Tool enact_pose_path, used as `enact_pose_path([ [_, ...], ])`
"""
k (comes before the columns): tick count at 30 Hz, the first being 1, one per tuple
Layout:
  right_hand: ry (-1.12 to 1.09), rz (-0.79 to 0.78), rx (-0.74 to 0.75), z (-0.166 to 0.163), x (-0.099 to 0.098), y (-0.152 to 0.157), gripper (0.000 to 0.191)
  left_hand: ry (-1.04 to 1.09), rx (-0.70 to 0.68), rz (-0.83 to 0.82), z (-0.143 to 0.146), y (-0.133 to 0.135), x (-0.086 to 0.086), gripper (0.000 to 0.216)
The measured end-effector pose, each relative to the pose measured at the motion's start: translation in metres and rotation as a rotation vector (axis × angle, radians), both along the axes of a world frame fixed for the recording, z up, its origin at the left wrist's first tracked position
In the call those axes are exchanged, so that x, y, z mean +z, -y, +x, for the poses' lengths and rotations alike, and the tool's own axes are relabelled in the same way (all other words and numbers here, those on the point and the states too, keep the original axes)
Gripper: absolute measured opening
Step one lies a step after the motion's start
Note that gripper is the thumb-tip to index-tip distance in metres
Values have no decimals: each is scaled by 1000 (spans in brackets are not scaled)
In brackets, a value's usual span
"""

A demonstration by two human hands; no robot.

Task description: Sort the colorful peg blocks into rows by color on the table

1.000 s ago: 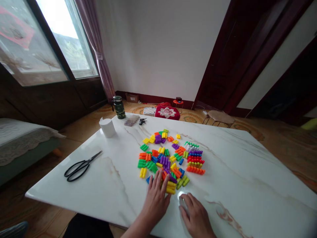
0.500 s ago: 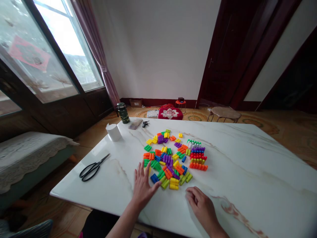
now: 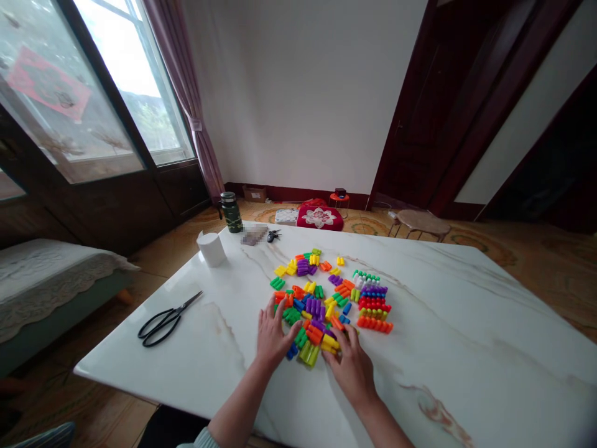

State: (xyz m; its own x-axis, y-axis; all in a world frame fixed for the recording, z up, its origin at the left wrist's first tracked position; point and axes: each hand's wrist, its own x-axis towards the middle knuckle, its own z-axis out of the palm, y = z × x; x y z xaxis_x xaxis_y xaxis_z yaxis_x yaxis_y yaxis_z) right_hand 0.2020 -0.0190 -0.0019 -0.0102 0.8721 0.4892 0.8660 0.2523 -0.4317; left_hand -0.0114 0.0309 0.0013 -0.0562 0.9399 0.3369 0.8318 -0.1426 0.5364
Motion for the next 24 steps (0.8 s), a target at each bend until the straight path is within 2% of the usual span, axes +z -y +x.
enact_pose_path([
  [2, -94, 49, 28, -1, -4, -3, 33, 39, -20, 15, -2, 1, 0, 56],
  [5, -230, 102, 98, -6, -5, -7, 39, 76, -38, 42, -3, 2, 3, 51],
  [9, -403, 71, 205, -14, 0, -12, 47, 65, -87, 82, -3, 2, 5, 50],
  [12, -494, 50, 255, -13, 4, -10, 45, 17, -104, 86, -3, 1, 3, 52],
  [19, -435, 43, 97, -4, 6, 25, 21, -86, -51, 15, 0, -1, 1, 52],
  [22, -332, 10, 149, -10, 8, 35, 21, -87, -43, 5, 1, 0, 4, 51],
  [24, -256, 12, 196, -15, 11, 34, 30, -90, -38, -7, 1, 0, 6, 52],
])
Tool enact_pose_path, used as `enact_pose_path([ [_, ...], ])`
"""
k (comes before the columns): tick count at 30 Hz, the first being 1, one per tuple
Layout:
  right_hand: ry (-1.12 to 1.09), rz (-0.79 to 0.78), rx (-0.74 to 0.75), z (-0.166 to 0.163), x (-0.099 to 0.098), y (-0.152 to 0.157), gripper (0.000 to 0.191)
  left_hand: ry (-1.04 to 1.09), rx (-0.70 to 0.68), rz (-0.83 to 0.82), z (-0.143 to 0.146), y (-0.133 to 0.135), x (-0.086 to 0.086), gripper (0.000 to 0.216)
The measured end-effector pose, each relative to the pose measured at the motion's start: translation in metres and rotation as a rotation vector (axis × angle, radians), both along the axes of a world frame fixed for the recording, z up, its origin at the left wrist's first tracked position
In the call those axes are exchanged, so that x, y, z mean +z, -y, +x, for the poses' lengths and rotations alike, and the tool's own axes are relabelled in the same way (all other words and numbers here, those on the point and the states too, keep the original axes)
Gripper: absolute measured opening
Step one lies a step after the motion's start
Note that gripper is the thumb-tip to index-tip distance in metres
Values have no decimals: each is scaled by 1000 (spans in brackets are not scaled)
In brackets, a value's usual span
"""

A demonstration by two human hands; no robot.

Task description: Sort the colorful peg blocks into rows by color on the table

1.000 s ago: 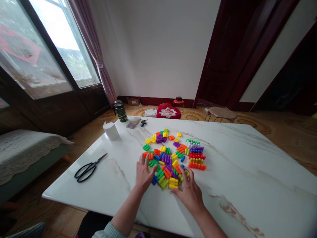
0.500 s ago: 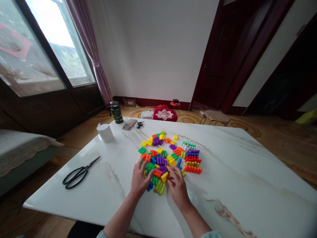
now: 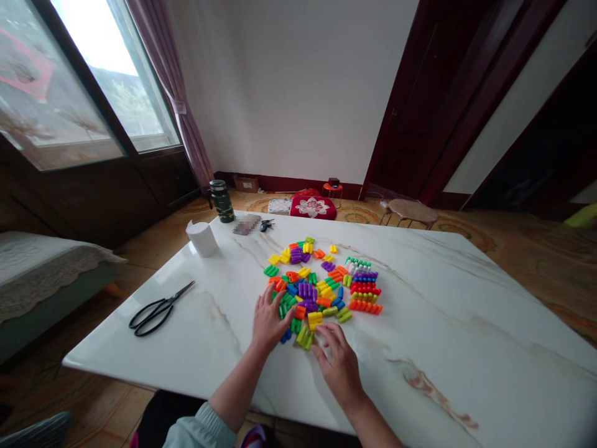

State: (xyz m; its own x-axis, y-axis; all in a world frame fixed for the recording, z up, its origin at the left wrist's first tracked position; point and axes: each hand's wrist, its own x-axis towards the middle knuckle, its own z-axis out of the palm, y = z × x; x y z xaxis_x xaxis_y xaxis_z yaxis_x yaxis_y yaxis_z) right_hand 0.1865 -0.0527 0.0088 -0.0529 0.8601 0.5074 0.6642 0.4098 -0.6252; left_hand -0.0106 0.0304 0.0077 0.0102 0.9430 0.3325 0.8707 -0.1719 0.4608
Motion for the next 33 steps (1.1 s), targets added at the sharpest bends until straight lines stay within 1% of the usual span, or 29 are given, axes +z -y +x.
enact_pose_path([
  [4, 130, 57, 1, -6, 6, -16, 48, 2, 5, -12, 0, 1, 1, 51],
  [6, 209, 36, -19, -5, 10, -26, 53, 7, 2, -9, 0, 0, 0, 51],
  [9, 317, -30, -32, -2, 13, -34, 45, 14, -1, -2, 0, 0, -1, 49],
  [11, 328, -39, -29, 0, 11, -33, 35, 15, 0, -1, 0, 0, -1, 49],
  [13, 271, -18, -34, 2, 7, -28, 27, 15, 2, 2, 0, 0, 0, 49],
  [15, 147, -14, -68, 8, 2, -20, 23, 16, 4, 9, 0, 0, -1, 49],
  [18, -85, -108, -124, 28, 2, -9, 24, 17, 3, 14, 0, 0, -2, 49],
  [20, -163, -151, -141, 51, 11, -8, 23, 12, -2, 10, -1, -1, -3, 49],
  [23, -103, -110, -211, 91, 31, -13, 15, -9, -2, 9, -1, -2, -5, 49],
  [25, -1, -152, -255, 116, 41, -20, 12, -24, -3, 9, -2, -3, -6, 49],
  [26, 47, -198, -255, 125, 44, -23, 14, -29, -4, 10, -2, -3, -7, 49],
  [28, 116, -296, -218, 137, 43, -28, 20, -31, -4, 13, -2, -4, -7, 49],
  [30, 125, -347, -183, 141, 36, -30, 24, -28, 1, 15, -2, -4, -8, 50],
  [33, 23, -312, -208, 136, 19, -28, 26, -33, 4, 15, -2, -5, -8, 49],
])
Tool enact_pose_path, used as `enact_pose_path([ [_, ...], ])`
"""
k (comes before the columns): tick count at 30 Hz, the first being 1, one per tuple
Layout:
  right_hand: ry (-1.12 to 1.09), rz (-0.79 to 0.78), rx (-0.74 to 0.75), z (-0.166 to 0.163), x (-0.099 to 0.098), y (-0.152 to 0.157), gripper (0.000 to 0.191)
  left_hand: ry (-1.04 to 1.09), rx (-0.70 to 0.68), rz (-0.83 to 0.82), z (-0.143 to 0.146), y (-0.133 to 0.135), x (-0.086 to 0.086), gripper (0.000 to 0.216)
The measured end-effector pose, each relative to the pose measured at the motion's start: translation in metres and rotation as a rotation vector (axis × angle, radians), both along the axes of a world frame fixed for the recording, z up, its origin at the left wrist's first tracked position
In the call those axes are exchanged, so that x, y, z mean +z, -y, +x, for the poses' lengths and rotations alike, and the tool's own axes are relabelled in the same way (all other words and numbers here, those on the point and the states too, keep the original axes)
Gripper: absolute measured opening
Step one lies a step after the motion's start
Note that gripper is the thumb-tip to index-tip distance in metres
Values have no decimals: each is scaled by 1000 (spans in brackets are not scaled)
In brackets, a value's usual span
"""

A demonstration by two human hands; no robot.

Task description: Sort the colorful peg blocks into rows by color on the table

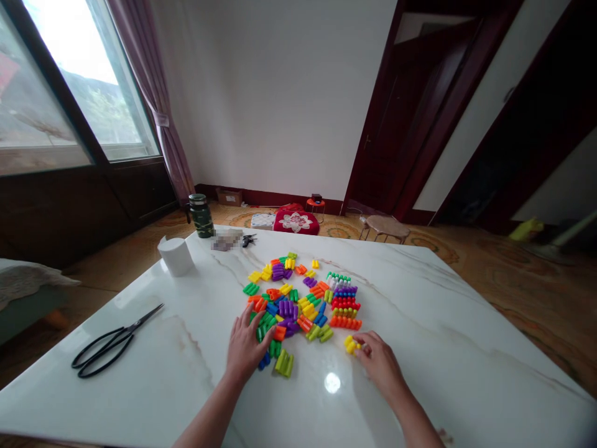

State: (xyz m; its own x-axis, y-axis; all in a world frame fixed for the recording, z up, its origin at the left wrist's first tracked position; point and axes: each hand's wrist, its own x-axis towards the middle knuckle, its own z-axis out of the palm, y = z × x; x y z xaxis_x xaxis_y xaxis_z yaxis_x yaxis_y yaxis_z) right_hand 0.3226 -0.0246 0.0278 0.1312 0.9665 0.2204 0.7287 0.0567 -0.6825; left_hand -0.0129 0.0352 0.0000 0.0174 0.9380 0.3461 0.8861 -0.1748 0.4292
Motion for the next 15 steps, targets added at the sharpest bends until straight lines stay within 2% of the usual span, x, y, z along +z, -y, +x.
enact_pose_path([
  [4, -150, 100, -191, -9, -22, 4, 28, -15, 1, 1, 0, 1, 1, 48],
  [6, -187, 145, -234, -13, -29, 3, 26, -17, -1, 0, 0, 1, 1, 49],
  [15, -216, 346, -184, -31, -33, -24, 30, 2, -11, 15, 0, 0, 3, 52],
])
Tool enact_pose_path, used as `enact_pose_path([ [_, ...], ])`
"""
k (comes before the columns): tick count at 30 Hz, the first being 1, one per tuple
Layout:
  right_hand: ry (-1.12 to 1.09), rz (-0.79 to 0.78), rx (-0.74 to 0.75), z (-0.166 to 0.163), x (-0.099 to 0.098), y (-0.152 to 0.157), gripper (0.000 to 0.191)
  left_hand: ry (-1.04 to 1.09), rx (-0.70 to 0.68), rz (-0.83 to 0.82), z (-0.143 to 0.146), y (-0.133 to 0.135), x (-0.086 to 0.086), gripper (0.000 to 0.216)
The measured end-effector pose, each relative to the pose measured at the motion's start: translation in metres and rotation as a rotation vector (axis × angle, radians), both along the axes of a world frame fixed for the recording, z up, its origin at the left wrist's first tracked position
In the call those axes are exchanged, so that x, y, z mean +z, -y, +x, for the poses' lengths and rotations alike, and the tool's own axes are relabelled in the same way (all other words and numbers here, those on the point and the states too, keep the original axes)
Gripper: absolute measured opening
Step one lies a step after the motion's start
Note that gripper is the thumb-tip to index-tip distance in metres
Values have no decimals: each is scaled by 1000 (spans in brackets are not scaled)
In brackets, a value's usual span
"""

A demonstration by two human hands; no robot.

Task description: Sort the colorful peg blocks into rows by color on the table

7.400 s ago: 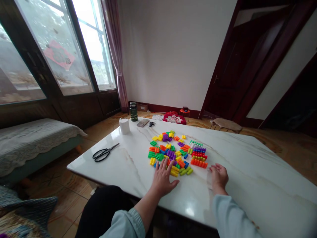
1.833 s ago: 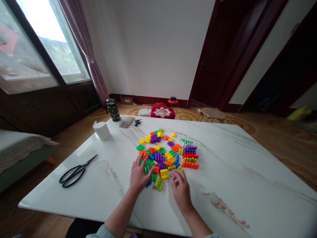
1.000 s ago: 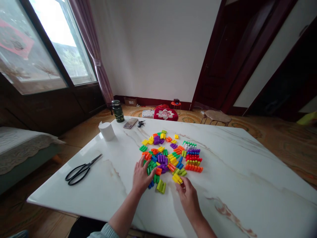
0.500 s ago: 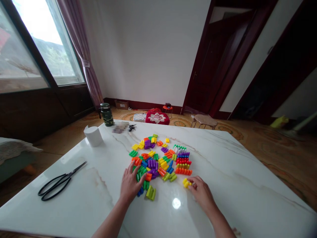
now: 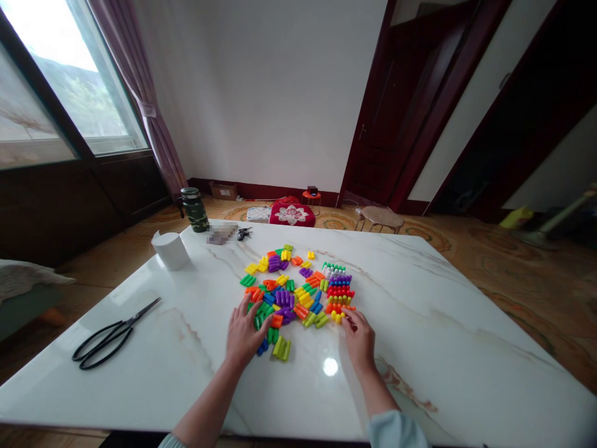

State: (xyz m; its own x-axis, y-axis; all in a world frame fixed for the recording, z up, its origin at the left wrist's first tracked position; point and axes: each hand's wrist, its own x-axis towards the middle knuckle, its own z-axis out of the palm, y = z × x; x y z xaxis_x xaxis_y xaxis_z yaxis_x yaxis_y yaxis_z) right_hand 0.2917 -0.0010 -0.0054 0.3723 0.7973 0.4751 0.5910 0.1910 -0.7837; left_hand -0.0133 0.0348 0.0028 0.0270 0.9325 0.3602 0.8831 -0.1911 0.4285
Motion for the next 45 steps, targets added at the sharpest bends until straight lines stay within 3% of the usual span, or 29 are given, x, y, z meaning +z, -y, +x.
enact_pose_path([
  [15, 57, -4, -140, -7, -13, -2, 29, 37, 12, -13, 1, 1, 0, 49],
  [22, 156, 141, -103, -14, -3, 5, 24, 2, 10, -9, 1, 2, -1, 49],
  [25, 269, 172, 62, -31, 15, -2, 21, -2, 13, -18, 2, 2, 0, 48],
  [29, 460, -11, 267, -60, 48, -35, 30, 11, 14, -26, 2, 3, 0, 48],
  [34, 709, -561, 115, -86, 79, -73, 28, 31, 2, -8, 2, 2, -1, 46],
  [36, 718, -695, 93, -93, 82, -79, 34, 29, 1, -14, 1, 1, -2, 47],
  [40, 680, -737, 103, -98, 78, -85, 44, 31, 5, -20, 1, 1, -2, 47],
  [45, 570, -590, 137, -94, 69, -85, 28, 28, 9, -14, 2, 2, 0, 47],
])
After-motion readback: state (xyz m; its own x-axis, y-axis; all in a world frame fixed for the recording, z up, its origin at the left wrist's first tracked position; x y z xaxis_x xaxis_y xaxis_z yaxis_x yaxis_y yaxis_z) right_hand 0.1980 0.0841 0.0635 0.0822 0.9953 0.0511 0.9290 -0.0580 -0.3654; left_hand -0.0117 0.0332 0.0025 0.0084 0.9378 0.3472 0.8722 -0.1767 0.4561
